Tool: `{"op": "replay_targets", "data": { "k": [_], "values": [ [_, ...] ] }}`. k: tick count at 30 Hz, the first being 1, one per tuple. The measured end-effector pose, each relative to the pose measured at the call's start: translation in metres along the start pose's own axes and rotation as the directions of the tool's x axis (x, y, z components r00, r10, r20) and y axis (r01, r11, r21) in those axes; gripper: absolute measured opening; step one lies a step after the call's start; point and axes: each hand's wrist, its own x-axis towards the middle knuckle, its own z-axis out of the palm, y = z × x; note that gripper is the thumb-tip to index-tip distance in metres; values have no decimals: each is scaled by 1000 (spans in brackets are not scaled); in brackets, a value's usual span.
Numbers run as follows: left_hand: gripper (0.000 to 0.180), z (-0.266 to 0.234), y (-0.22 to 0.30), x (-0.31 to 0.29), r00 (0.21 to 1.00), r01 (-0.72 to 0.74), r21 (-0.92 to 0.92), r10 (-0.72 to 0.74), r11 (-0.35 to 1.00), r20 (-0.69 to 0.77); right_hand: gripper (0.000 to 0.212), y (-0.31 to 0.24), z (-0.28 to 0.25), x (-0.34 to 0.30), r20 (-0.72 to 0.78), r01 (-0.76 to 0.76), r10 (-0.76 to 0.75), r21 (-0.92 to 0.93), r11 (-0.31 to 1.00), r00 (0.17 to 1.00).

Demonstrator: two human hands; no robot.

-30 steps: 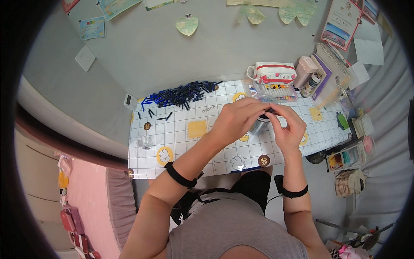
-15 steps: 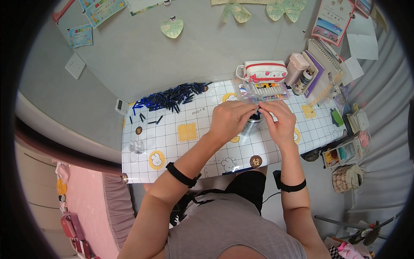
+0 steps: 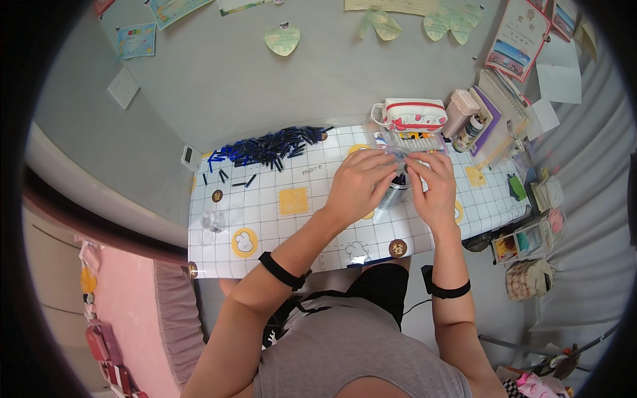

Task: The person assembles small pens by hand, inserting the internal components into the blue pen barrels and securing them with black end caps one by one on a table.

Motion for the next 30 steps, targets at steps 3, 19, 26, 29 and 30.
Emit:
{"op": "replay_targets", "data": {
  "k": [3, 19, 26, 29, 30],
  "values": [
    [18, -17, -5, -8, 999, 21, 20, -20, 1000, -33, 17, -14, 5, 7, -3, -6, 5, -18, 1000, 1000],
    [67, -133, -121, -145, 704, 578, 648, -704, 496, -90, 45, -139, 140, 24, 545, -6, -113, 212, 977, 831],
    [66, -144, -141, -167, 567, 550, 758, -823, 352, -29, 61, -134, 245, 27, 775, 23, -103, 113, 993, 624],
    [65, -131, -148, -175, 633, 510, 753, -774, 415, -2, 64, -128, 273, 19, 779, 72, -119, 95, 993, 615],
    [65, -128, -145, -174, 633, 510, 753, -774, 416, -1, 65, -127, 277, 18, 795, 110, -106, 51, 993, 597]
  ]
}}
